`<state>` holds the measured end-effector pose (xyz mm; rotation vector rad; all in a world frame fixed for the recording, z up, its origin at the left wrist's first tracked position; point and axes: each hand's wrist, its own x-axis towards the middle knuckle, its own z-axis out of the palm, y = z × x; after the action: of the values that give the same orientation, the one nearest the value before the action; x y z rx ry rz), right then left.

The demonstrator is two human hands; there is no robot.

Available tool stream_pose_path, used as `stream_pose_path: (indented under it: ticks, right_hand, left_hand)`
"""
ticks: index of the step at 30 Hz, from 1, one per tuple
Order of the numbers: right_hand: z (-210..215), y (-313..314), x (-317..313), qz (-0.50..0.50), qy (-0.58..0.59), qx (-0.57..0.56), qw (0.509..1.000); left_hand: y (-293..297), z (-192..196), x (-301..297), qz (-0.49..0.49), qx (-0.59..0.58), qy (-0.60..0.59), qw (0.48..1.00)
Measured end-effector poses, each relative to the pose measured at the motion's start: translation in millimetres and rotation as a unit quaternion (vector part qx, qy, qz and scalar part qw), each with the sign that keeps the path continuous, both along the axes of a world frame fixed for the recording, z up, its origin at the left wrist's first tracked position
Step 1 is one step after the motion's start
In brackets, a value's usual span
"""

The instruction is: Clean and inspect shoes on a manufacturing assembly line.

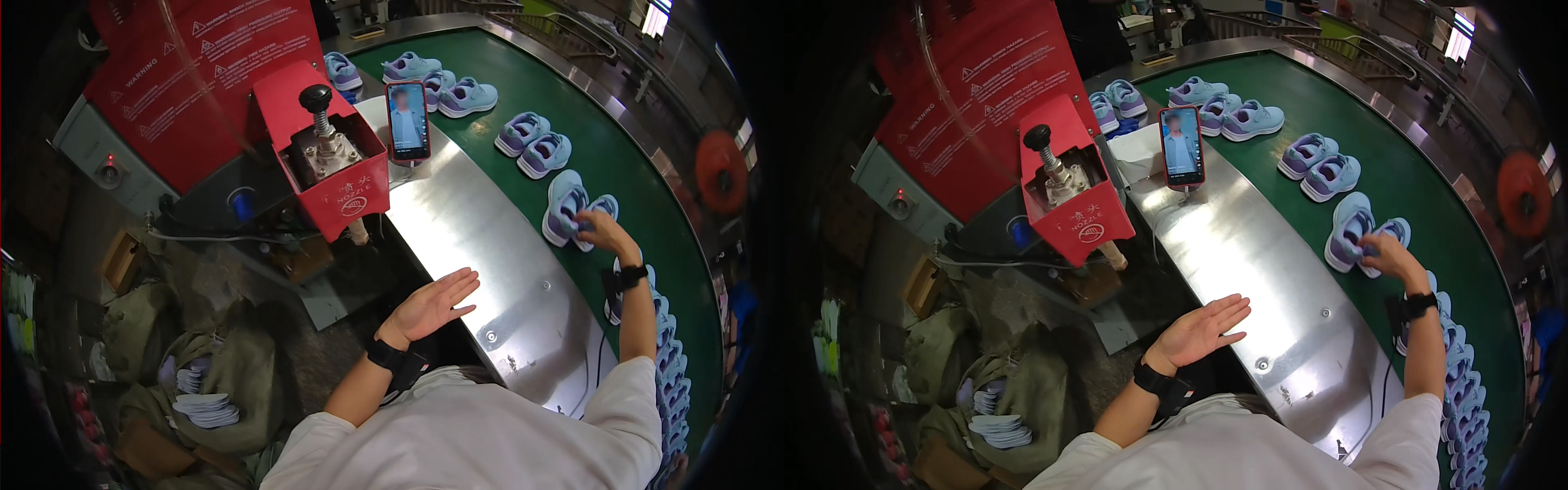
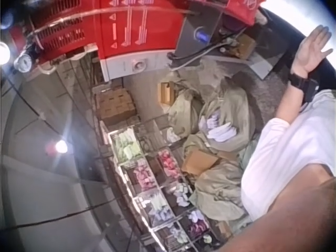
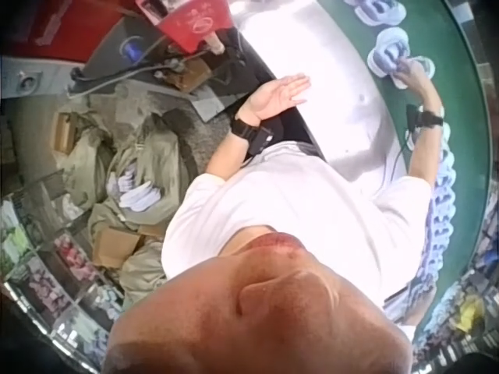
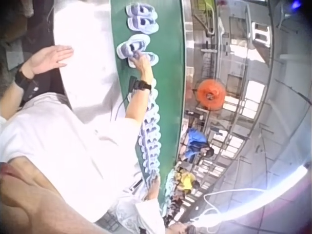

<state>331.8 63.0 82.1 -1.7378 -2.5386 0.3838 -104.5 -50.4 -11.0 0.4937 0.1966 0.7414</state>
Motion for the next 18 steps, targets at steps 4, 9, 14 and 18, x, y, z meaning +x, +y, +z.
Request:
stream_pose_path:
  ticks: [4,9,14,18]
  right_hand:
    - [31,-73,-24,-0.147,0.032,-0.071,0.986]
    - [-4,-76,16,-0.320,0.103,0.026,0.942]
    - [-27,-37,-22,-0.393,-0.058,0.063,0.915]
    - [-31,-28,-22,-0.388,-0.039,0.057,0.919]
  left_hand:
    - [-4,1,-4,0.010,0.003,0.003,1.000]
    - [7,5,-6,-0.020,0.013,0.000,1.000]
    - [-1,-1,-1,-0.012,0.014,-0.018,1.000]
    - [-4,2,-2,0.002,0.005,-0.020,1.000]
